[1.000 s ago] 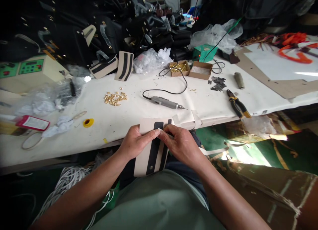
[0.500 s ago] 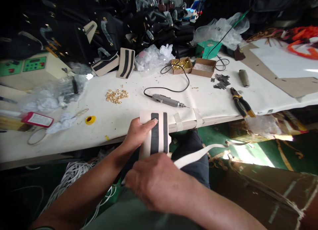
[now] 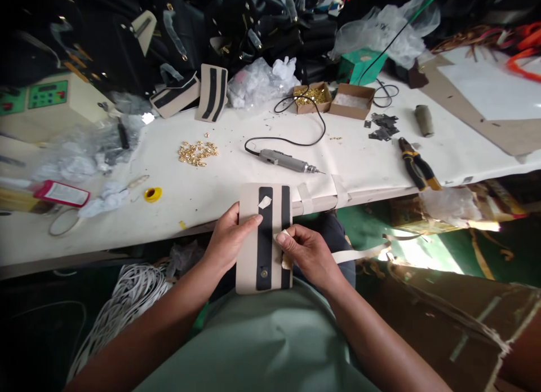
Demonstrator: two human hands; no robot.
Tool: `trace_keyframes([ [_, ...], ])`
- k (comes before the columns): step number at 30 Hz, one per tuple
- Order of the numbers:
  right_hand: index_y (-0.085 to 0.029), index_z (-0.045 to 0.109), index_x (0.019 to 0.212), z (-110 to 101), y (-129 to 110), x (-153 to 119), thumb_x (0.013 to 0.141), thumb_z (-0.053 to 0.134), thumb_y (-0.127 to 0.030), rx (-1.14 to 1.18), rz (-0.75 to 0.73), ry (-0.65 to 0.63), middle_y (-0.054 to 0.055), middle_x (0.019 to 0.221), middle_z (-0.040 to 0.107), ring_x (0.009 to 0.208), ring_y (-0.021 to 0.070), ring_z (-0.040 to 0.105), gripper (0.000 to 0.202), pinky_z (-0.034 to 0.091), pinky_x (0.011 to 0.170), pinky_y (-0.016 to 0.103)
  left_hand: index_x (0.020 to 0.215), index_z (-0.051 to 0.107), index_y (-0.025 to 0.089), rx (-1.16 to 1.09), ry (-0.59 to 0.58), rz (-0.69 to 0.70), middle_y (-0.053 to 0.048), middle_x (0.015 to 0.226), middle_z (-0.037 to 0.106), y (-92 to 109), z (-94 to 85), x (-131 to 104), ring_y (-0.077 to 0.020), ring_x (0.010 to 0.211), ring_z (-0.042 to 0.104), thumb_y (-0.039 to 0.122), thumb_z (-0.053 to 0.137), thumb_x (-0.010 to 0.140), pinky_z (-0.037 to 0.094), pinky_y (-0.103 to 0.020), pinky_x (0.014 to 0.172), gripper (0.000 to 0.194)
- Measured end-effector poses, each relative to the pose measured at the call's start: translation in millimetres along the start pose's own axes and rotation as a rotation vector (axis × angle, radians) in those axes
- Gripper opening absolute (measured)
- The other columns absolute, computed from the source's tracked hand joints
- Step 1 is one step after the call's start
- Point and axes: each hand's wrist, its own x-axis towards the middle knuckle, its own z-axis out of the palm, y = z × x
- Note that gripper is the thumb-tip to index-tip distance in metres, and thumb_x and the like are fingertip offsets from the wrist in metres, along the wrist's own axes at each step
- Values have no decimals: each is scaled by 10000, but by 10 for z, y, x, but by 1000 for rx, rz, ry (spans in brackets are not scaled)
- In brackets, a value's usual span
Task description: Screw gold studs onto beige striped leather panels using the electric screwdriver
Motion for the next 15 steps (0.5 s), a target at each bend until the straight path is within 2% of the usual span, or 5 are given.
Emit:
trace_keyframes([
  [4, -195, 570, 758, 18, -27, -20, 902, 697, -554, 24, -9, 39, -33, 611, 547, 554, 113, 498, 408, 397, 534, 242, 1159, 669, 175, -173, 75, -69, -102, 1141, 748, -128, -39, -275, -269, 1012, 702, 384, 848, 743, 532, -348, 883, 498],
  [6, -200, 556, 748, 16, -31, -27, 894, 703, -560, 19, -10, 61, -38, 593, 532, 537, 115, 491, 416, 394, 515, 241, 1151, 686, 152, -185, -13, -164, -127, 1150, 749, -191, -95, -417, -292, 1025, 707, 413, 830, 763, 542, -369, 885, 490],
  [11, -203, 565, 741, 33, 8, -38, 923, 672, -543, -41, -33, 47, -30, 598, 539, 534, 123, 502, 401, 410, 528, 257, 1052, 757, 117, 49, -183, -355, -125, 1032, 781, -292, -235, -632, -286, 927, 727, 421, 849, 747, 551, -352, 825, 440],
  [13, -201, 604, 734, 2, 23, -48, 929, 661, -541, -168, -101, 75, 4, 684, 587, 601, 144, 547, 397, 453, 585, 284, 1009, 768, 108, 21, -259, -407, -132, 1002, 783, -299, -242, -641, -283, 907, 731, 459, 822, 773, 550, -350, 818, 427],
  [15, -204, 666, 740, -65, 19, -79, 926, 670, -522, -354, -226, 182, 64, 881, 651, 792, 195, 621, 369, 504, 719, 330, 1021, 769, 112, -13, -305, -414, -131, 1008, 785, -289, -224, -607, -280, 907, 735, 494, 786, 802, 551, -354, 836, 440],
])
